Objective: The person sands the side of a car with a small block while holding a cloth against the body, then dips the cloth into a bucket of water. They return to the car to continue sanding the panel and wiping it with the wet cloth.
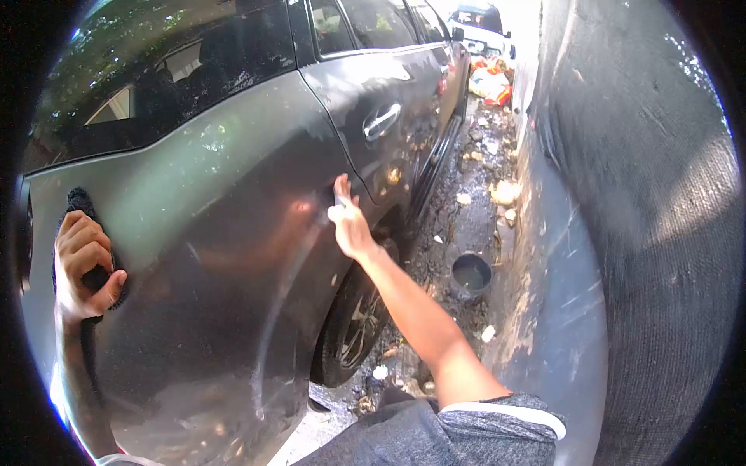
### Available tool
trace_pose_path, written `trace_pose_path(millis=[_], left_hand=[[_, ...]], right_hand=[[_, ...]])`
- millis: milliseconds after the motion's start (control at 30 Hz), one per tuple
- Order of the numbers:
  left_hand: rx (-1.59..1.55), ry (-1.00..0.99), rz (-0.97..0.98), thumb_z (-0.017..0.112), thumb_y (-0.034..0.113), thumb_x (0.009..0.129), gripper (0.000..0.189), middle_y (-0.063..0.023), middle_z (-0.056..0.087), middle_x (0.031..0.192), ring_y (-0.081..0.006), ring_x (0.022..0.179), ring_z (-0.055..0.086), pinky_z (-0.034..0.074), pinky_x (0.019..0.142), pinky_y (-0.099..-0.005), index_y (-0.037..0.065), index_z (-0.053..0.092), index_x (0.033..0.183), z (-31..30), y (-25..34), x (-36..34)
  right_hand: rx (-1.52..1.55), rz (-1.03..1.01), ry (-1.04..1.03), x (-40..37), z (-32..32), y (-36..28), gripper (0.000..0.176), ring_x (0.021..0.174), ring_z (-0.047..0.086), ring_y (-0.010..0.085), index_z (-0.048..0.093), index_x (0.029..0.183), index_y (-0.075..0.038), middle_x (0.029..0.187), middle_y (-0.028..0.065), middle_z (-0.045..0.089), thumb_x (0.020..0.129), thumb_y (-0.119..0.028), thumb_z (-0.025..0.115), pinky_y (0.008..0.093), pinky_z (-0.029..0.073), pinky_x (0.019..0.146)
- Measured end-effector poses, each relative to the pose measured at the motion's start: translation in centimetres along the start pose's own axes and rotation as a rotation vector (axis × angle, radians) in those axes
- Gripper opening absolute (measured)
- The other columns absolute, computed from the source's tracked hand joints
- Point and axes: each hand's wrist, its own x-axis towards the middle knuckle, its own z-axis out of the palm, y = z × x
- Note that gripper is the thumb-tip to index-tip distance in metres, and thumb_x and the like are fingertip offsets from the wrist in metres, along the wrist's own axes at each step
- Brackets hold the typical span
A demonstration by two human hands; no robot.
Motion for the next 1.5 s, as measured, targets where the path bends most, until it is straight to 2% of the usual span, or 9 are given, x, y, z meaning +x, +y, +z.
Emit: trace_pose_path(millis=[100,233,333,500,633,800,833,900,1500], left_hand=[[-0.001,0.000,-0.011,0.075,0.027,0.061,0.033,-0.0049,0.051,0.066,-0.0247,0.065,0.051,0.039,0.072,-0.0396,0.011,0.046,0.060,0.0,0.2,-0.2],[0.011,-0.039,0.010,0.075,0.026,0.061,0.033,-0.0052,0.051,0.067,-0.0248,0.065,0.051,0.039,0.073,-0.0399,0.011,0.046,0.060,-0.2,0.0,-0.2],[-0.001,-0.007,0.024,0.075,0.026,0.060,0.033,-0.0050,0.050,0.067,-0.0246,0.065,0.051,0.039,0.073,-0.0401,0.010,0.046,0.060,0.0,-0.2,-0.2],[0.001,-0.029,0.009,0.075,0.024,0.057,0.031,-0.0053,0.051,0.067,-0.0250,0.065,0.051,0.039,0.073,-0.0404,0.010,0.047,0.061,-0.1,0.1,-0.1],[-0.003,-0.013,-0.006,0.075,0.025,0.058,0.032,-0.0050,0.052,0.066,-0.0242,0.065,0.052,0.040,0.074,-0.0400,0.011,0.047,0.060,-0.1,0.2,0.0],[0.006,0.016,-0.011,0.076,0.026,0.059,0.033,-0.0040,0.052,0.066,-0.0236,0.065,0.052,0.040,0.074,-0.0398,0.011,0.046,0.060,0.3,0.1,-0.3],[0.001,0.011,-0.013,0.076,0.026,0.059,0.033,-0.0038,0.052,0.066,-0.0236,0.065,0.053,0.040,0.074,-0.0395,0.011,0.046,0.060,0.2,0.2,-0.2],[-0.008,-0.015,-0.008,0.076,0.026,0.059,0.032,-0.0036,0.052,0.065,-0.0237,0.065,0.053,0.040,0.074,-0.0393,0.012,0.047,0.060,-0.1,0.3,0.0],[-0.011,0.001,-0.010,0.076,0.022,0.054,0.030,-0.0024,0.055,0.065,-0.0236,0.066,0.055,0.041,0.076,-0.0397,0.013,0.048,0.059,0.0,0.5,-0.1]], right_hand=[[0.148,0.041,-0.010,1.7,-0.6,0.7,0.070,0.158,0.007,0.0266,0.017,0.161,-0.002,0.170,0.0165,0.006,0.098,-0.019,0.041,0.0465,-0.005,0.124],[0.044,0.002,0.136,1.6,1.4,0.9,0.042,0.151,0.024,0.0289,0.037,0.135,0.001,0.162,0.0229,0.023,0.098,-0.017,0.044,0.0411,0.017,0.118],[-0.381,-0.261,0.413,2.4,2.1,1.5,0.020,0.111,0.061,0.0287,0.060,0.105,0.003,0.123,0.0223,0.063,0.097,-0.010,0.048,0.0381,0.046,0.092],[-0.408,0.053,-0.069,2.2,-0.2,-1.5,0.026,0.113,0.060,0.0279,0.061,0.111,0.003,0.126,0.0191,0.062,0.096,-0.012,0.046,0.0413,0.046,0.091],[0.050,0.157,-0.038,3.7,-0.1,0.9,0.073,0.158,0.003,0.0338,0.009,0.162,-0.004,0.169,0.0230,0.001,0.102,-0.031,0.039,0.0562,0.003,0.124],[0.077,0.112,-0.042,0.1,0.6,-4.5,0.072,0.158,0.002,0.0228,0.006,0.163,-0.011,0.170,0.0169,-0.005,0.100,-0.015,0.039,0.0408,-0.001,0.125],[0.083,0.005,0.228,1.2,1.9,-3.4,0.058,0.153,0.029,0.0260,0.037,0.155,-0.003,0.162,0.0216,0.033,0.099,-0.015,0.041,0.0457,0.005,0.125],[0.288,0.273,-0.093,4.0,-0.7,0.2,0.074,0.158,0.001,0.0278,0.010,0.163,-0.007,0.171,0.0166,0.002,0.098,-0.025,0.041,0.0490,-0.005,0.124],[0.151,-0.022,-0.080,2.9,-0.6,-1.3,0.073,0.158,-0.003,0.0252,0.013,0.162,-0.004,0.171,0.0160,0.000,0.096,-0.017,0.041,0.0420,-0.007,0.124]])
